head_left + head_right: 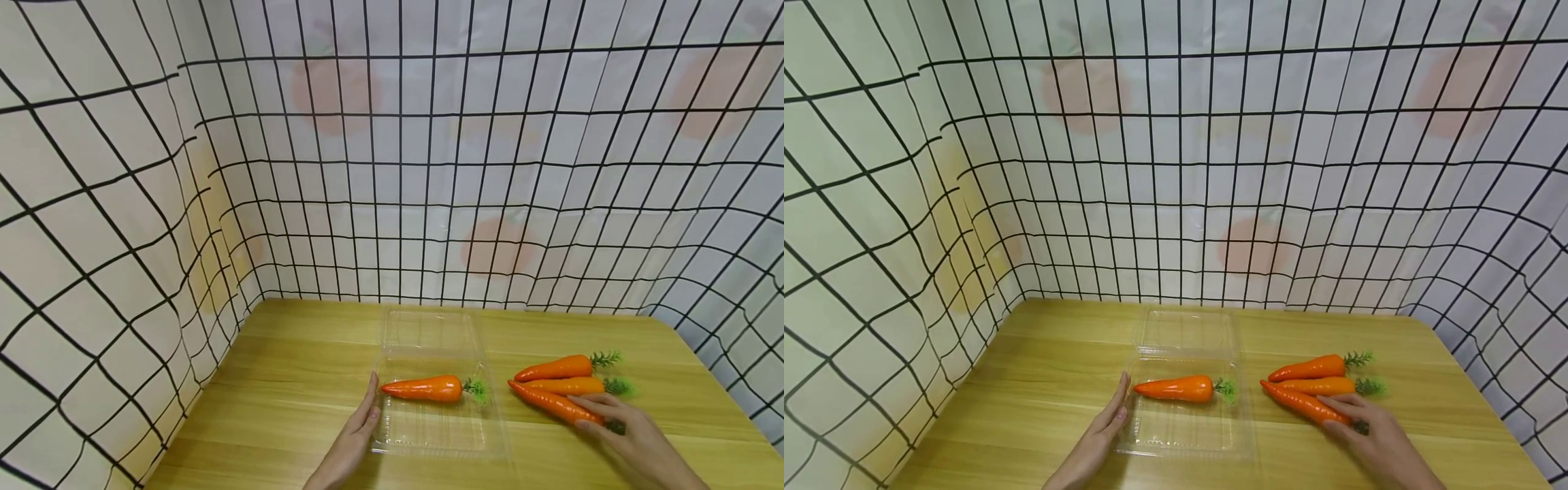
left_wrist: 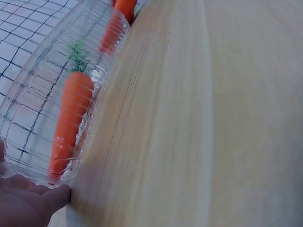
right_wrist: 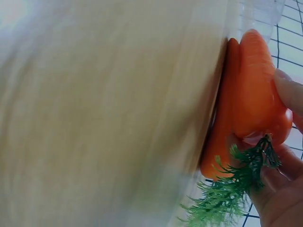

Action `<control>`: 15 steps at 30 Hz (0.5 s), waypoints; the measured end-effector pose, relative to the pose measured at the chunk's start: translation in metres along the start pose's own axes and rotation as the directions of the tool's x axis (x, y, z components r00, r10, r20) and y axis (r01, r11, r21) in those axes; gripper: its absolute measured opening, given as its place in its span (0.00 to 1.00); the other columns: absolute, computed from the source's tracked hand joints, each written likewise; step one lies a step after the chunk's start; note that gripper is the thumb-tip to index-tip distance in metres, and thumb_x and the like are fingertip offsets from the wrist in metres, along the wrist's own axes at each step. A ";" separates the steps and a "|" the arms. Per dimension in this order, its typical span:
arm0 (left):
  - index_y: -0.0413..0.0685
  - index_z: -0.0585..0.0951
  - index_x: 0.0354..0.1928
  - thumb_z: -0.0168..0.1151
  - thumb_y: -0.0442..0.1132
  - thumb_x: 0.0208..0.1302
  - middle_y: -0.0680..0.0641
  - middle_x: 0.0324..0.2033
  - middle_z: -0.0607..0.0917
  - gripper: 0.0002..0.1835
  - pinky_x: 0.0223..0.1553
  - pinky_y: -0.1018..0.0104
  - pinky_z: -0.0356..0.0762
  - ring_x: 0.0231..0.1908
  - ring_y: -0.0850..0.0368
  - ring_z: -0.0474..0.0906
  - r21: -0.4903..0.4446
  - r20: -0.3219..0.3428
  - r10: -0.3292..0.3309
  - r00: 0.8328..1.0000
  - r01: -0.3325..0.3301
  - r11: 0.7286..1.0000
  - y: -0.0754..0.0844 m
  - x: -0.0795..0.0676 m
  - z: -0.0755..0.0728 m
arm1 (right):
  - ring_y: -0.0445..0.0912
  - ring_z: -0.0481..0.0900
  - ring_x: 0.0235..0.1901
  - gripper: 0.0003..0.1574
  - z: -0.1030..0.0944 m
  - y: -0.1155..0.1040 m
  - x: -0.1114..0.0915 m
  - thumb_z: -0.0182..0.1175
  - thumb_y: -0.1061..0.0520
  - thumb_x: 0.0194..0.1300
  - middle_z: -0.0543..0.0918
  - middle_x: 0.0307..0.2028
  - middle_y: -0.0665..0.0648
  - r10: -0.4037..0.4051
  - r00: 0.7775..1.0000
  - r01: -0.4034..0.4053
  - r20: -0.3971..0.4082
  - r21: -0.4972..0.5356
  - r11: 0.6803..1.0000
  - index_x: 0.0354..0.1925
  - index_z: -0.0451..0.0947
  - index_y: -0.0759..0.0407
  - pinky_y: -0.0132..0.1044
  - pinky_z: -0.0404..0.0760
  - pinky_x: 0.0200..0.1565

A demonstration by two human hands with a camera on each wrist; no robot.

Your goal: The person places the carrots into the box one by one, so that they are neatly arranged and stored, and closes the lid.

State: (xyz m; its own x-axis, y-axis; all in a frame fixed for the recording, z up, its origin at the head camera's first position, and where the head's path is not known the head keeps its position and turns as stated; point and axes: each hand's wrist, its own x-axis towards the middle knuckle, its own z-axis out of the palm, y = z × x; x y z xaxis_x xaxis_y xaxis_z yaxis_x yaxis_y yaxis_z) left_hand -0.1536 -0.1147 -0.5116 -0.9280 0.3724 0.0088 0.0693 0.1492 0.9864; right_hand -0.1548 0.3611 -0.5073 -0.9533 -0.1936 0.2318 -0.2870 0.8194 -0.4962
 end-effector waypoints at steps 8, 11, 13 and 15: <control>0.50 0.31 0.83 0.33 0.42 0.87 0.38 0.81 0.30 0.34 0.76 0.30 0.31 0.80 0.31 0.28 0.001 0.003 -0.005 1.000 0.005 1.000 0.000 0.000 0.000 | 0.53 0.81 0.59 0.21 -0.005 -0.003 0.004 0.72 0.52 0.66 0.83 0.59 0.67 -0.001 0.997 0.002 -0.075 0.014 1.000 0.57 0.87 0.46 0.62 0.86 0.47; 0.49 0.31 0.82 0.33 0.42 0.87 0.37 0.81 0.30 0.34 0.76 0.30 0.30 0.80 0.31 0.27 0.002 0.004 -0.003 1.000 0.003 1.000 0.000 0.000 0.000 | 0.24 0.71 0.60 0.21 -0.005 -0.006 0.007 0.73 0.55 0.63 0.84 0.58 0.57 -0.046 0.988 0.051 -0.148 0.032 0.998 0.56 0.88 0.45 0.29 0.83 0.55; 0.49 0.31 0.82 0.33 0.42 0.87 0.37 0.81 0.30 0.34 0.76 0.30 0.31 0.80 0.31 0.27 0.002 0.006 -0.001 1.000 0.001 1.000 0.000 0.000 0.000 | 0.12 0.59 0.58 0.23 -0.004 -0.009 0.009 0.74 0.58 0.62 0.84 0.57 0.48 -0.084 0.978 0.096 -0.189 0.057 0.994 0.55 0.88 0.45 0.12 0.70 0.53; 0.49 0.30 0.82 0.33 0.42 0.87 0.37 0.81 0.30 0.34 0.76 0.30 0.31 0.80 0.31 0.27 0.001 0.007 0.001 1.000 -0.001 1.000 0.000 0.000 0.000 | 0.12 0.61 0.59 0.24 -0.005 -0.013 0.012 0.73 0.62 0.62 0.84 0.55 0.42 -0.124 0.968 0.145 -0.219 0.082 0.986 0.56 0.88 0.48 0.05 0.61 0.53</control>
State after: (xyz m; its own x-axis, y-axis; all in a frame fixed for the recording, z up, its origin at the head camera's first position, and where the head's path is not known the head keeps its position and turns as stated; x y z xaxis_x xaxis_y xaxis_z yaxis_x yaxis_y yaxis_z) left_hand -0.1535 -0.1146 -0.5112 -0.9252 0.3793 0.0089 0.0710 0.1501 0.9861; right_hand -0.1621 0.3510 -0.4945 -0.8666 -0.1706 0.4689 -0.4286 0.7357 -0.5245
